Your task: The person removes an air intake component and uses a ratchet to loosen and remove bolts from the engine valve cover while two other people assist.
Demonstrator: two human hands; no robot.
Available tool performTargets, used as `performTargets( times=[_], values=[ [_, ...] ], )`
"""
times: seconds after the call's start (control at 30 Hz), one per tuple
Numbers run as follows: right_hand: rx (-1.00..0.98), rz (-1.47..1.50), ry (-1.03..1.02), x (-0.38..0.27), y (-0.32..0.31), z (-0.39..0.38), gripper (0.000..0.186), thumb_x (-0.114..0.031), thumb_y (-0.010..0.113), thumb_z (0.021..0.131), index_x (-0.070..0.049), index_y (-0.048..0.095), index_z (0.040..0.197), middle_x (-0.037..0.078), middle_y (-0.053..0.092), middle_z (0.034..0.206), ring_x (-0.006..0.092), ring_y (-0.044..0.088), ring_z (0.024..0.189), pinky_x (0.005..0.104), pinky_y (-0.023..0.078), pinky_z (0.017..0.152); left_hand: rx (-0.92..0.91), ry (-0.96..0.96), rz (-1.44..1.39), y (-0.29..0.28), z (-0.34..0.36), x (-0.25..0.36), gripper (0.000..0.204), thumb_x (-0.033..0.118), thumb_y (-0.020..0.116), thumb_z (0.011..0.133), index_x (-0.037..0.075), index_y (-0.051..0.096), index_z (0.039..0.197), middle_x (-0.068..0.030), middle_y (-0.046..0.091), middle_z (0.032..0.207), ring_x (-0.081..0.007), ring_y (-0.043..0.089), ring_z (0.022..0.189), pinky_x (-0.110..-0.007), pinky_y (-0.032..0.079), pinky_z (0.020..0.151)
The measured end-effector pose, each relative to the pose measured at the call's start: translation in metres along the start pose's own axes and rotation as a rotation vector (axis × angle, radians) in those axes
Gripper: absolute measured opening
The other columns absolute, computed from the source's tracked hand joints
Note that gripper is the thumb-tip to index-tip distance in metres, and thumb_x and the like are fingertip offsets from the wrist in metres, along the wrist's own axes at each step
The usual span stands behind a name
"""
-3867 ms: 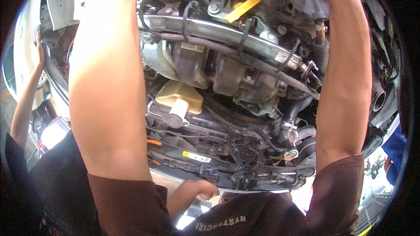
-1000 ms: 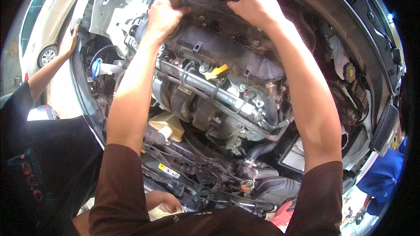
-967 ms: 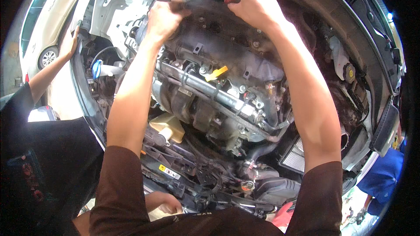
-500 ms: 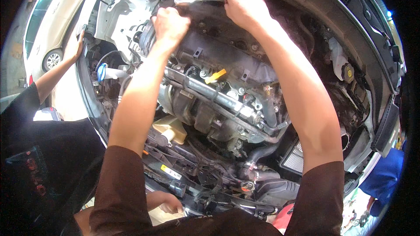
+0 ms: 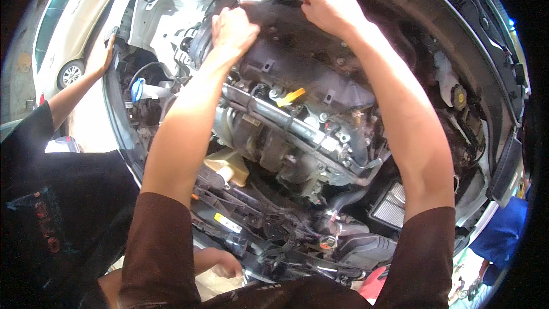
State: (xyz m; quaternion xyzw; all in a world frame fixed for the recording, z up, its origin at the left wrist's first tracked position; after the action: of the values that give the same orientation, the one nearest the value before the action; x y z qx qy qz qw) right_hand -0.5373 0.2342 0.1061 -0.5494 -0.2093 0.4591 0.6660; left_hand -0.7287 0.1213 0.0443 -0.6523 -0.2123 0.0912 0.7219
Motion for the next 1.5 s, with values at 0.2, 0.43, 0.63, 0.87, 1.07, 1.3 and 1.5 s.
performTargets(
  times=[0.2,0.43,0.63,0.87,1.07,1.3,1.5],
  values=[
    [-0.072,0.202,-0.047,0.002,-0.002,-0.006,0.030,-0.009,0.062,0.085,-0.004,0.076,0.111,0.024,0.076,0.102,0.0419,0.073,0.102,0.0499,0.057,0.095,-0.018,0.100,0.046,-0.004,0.003,0.001,0.046,0.038,0.076,0.087,-0.003,0.078,0.108,-0.0243,0.077,0.111,-0.0377,0.070,0.114,-0.050,0.054,0.099],
    [-0.070,0.195,-0.031,0.008,0.004,0.003,0.029,-0.011,0.066,0.086,-0.002,0.075,0.111,0.025,0.075,0.102,0.0409,0.073,0.102,0.0488,0.057,0.094,-0.004,0.074,0.049,0.006,0.008,-0.003,0.051,0.042,0.075,0.087,0.001,0.078,0.117,-0.0235,0.077,0.114,-0.0377,0.067,0.118,-0.049,0.051,0.103],
    [-0.108,0.323,0.011,0.004,0.007,-0.006,0.028,-0.018,0.070,0.090,-0.002,0.076,0.112,0.024,0.075,0.104,0.0402,0.073,0.102,0.0475,0.057,0.094,-0.015,0.023,-0.060,0.001,0.006,-0.003,0.051,0.042,0.076,0.084,0.000,0.079,0.114,-0.0235,0.076,0.118,-0.0381,0.068,0.120,-0.049,0.053,0.103],
    [-0.045,0.307,0.103,-0.012,-0.031,0.000,0.031,-0.028,0.075,0.092,0.000,0.078,0.105,0.025,0.077,0.100,0.0411,0.075,0.095,0.0462,0.059,0.087,0.070,0.027,-0.296,-0.014,0.001,-0.002,0.039,0.040,0.079,0.086,0.011,0.081,0.113,-0.0195,0.080,0.103,-0.0396,0.076,0.103,-0.047,0.058,0.096],
    [-0.059,0.314,0.200,-0.024,-0.086,0.007,0.023,-0.016,0.071,0.092,0.001,0.078,0.106,0.024,0.077,0.101,0.0386,0.075,0.094,0.0446,0.058,0.089,0.090,0.109,-0.330,-0.057,0.011,0.012,0.038,0.038,0.082,0.090,0.005,0.079,0.108,-0.0201,0.079,0.101,-0.0292,0.077,0.100,-0.038,0.057,0.093],
    [0.246,0.189,0.067,-0.061,-0.187,-0.021,0.025,-0.013,0.075,0.091,0.007,0.076,0.106,0.018,0.078,0.098,0.0245,0.073,0.084,0.0375,0.057,0.081,0.160,0.178,-0.432,-0.166,-0.008,0.064,0.029,0.025,0.080,0.092,-0.004,0.075,0.095,-0.0106,0.071,0.076,-0.0148,0.064,0.075,-0.036,0.051,0.071],
    [0.328,0.430,0.203,-0.036,-0.284,-0.122,0.038,-0.020,0.078,0.092,0.001,0.072,0.124,0.015,0.076,0.101,0.0247,0.072,0.086,0.0349,0.057,0.083,0.223,0.525,-0.684,-0.235,-0.076,0.135,0.039,0.036,0.080,0.097,0.005,0.073,0.120,-0.0062,0.076,0.105,-0.0146,0.070,0.093,-0.035,0.055,0.082]
  ],
)
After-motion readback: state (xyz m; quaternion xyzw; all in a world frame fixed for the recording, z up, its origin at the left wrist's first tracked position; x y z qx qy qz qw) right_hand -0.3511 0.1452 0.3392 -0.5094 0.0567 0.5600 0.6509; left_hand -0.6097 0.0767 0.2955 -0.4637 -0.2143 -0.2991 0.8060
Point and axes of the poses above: each hand's wrist, its own z-axis towards the middle knuckle, its own y-axis out of the palm, x = y × z, the point moved 5 cm from there along z, towards the middle knuckle
